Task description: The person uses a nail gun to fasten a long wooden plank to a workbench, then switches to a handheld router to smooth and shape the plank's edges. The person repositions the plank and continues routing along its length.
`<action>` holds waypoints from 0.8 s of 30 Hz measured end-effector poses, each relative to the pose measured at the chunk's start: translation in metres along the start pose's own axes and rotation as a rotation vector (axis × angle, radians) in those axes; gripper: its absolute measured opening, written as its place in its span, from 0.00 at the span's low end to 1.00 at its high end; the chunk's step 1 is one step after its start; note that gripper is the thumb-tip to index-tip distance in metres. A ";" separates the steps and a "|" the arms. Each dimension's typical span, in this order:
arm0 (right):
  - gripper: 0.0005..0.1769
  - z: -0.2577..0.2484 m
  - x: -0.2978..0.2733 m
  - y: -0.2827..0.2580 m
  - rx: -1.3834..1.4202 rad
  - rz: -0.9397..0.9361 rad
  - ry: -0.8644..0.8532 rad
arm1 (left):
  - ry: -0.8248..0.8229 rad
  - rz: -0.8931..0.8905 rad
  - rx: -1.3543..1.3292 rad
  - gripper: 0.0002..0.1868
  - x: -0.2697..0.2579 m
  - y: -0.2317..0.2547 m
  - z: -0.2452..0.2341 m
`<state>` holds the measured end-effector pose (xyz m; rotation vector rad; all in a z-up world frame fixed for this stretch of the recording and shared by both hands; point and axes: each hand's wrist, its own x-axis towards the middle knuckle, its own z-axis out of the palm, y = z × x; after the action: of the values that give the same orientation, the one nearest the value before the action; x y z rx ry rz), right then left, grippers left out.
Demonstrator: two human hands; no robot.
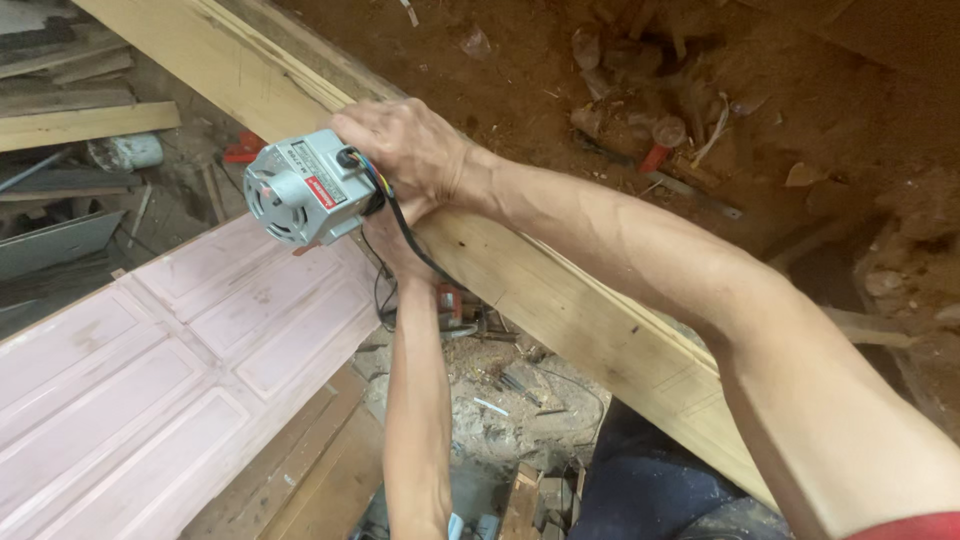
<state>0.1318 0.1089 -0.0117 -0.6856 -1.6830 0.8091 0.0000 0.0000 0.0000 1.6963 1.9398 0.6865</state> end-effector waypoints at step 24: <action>0.44 -0.018 0.008 -0.017 0.040 -0.012 0.007 | 0.077 0.027 0.083 0.27 0.002 -0.017 0.002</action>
<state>0.1465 0.1080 0.0092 -0.6496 -1.6589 0.8285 -0.0121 0.0001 -0.0128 1.7728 2.0275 0.6991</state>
